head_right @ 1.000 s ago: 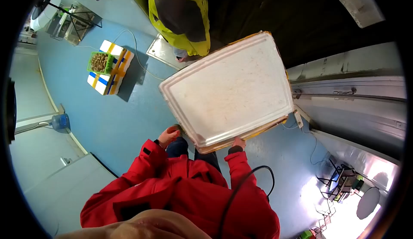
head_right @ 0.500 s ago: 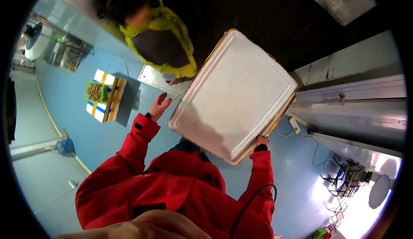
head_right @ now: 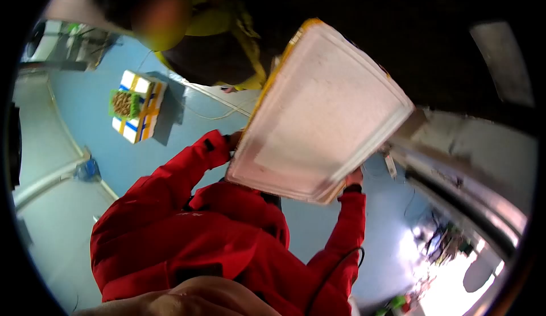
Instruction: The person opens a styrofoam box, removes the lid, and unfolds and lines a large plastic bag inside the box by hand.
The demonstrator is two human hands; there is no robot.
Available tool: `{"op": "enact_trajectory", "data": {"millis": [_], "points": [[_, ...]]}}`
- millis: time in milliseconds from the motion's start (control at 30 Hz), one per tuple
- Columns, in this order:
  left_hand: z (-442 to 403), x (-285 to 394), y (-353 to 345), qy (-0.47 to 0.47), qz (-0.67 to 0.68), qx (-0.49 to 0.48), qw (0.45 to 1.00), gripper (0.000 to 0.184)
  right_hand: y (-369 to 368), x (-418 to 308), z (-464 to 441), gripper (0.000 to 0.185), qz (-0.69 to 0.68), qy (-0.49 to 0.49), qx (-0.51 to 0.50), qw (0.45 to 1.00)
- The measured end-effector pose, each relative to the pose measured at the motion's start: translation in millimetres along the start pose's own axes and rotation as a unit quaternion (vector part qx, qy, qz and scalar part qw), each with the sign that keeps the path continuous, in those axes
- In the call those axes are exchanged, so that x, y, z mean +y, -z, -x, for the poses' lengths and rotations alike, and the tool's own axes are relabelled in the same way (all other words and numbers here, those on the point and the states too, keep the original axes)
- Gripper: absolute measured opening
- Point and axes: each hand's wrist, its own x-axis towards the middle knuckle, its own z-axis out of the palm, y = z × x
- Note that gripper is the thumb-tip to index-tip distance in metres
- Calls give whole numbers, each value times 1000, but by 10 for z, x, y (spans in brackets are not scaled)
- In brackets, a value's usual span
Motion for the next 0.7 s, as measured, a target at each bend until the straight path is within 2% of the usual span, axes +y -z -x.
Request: {"op": "enact_trajectory", "data": {"millis": [33, 100, 200, 233, 300, 333, 400, 433, 467, 500, 533, 600, 633, 667, 700], "points": [[-153, -103, 70, 31, -51, 14, 998, 51, -98, 137, -195, 54, -132, -38, -5, 991], [-363, -236, 61, 81, -114, 38, 989, 50, 56, 472, -412, 52, -95, -9, -1, 995], [-560, -346, 43, 132, -173, 63, 974, 49, -2, -35, -313, 46, 110, -43, 33, 992], [-578, -344, 18, 147, -183, 71, 969, 49, -5, -243, -292, 44, 203, -28, -4, 979], [-647, -391, -24, 170, -201, 82, 961, 48, 12, -531, -320, 39, 387, 9, -74, 919], [-669, -410, -57, 180, -210, 83, 957, 48, 201, -400, -540, 39, 482, 67, -143, 862], [-733, -460, -101, 200, -226, 89, 949, 48, 777, 115, -1126, 38, 639, 169, -272, 699], [-756, -495, -114, 208, -228, 95, 947, 47, 750, -314, -1103, 36, 607, 174, -315, 709], [-788, -505, -94, 216, -226, 107, 944, 47, 521, -1082, -856, 30, 574, 50, -241, 781], [-796, -503, -98, 223, -223, 119, 941, 47, 509, -1359, -957, 26, 504, -183, -85, 840], [-767, -438, -46, 232, -214, 144, 938, 50, 697, -1481, -1102, 25, 525, -120, 1, 842], [-702, -280, 68, 246, -194, 193, 930, 56, 1055, -1734, -1384, 24, 553, 9, 178, 814], [-705, -299, 125, 250, -204, 197, 926, 58, 1623, -1516, -1873, 26, 719, 277, 125, 625], [-700, -300, 181, 255, -215, 194, 923, 59, 1120, -2092, -1576, 29, 424, 235, 72, 871], [-671, -278, 210, 256, -227, 187, 921, 60, 488, -2784, -1184, 34, 47, 202, 59, 976]]}}
